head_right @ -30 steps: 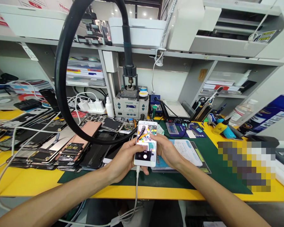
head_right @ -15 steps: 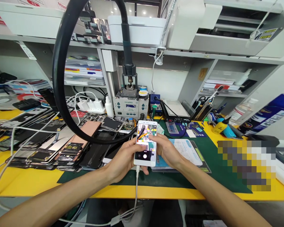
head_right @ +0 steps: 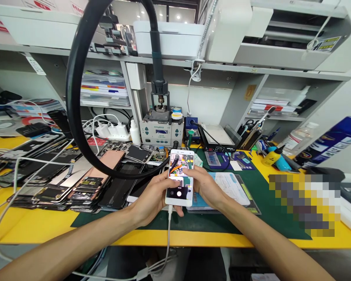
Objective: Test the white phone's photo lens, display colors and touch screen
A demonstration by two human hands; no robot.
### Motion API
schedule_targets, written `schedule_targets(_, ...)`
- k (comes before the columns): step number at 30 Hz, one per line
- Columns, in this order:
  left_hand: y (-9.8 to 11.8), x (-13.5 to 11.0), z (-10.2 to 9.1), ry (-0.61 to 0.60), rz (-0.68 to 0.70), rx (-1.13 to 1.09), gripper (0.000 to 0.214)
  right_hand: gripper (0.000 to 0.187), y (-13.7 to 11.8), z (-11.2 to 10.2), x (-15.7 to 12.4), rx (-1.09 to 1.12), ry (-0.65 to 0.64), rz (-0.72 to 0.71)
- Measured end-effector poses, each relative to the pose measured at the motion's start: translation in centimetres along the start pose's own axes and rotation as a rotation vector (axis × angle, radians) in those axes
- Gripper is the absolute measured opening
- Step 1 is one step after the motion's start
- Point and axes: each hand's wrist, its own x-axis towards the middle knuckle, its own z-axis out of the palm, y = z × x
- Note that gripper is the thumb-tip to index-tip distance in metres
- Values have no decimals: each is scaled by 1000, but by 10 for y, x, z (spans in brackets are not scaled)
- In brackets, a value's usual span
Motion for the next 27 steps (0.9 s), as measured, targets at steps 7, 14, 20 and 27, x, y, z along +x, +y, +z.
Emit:
schedule_targets(7, 0, 1, 0, -11, -6, -3, 28, 27, -1, 0, 0, 30, 0, -6)
schedule_targets(14, -1, 1, 1, -2, 2, -43, 32, 31, -2, 2, 0, 19, -19, -19)
schedule_targets(20, -1, 2, -1, -23, -9, -65, 40, 27, -1, 1, 1, 7, -18, -20)
schedule_targets(27, -1, 2, -1, -27, -20, -82, 41, 28, -1, 1, 1, -68, 23, -9)
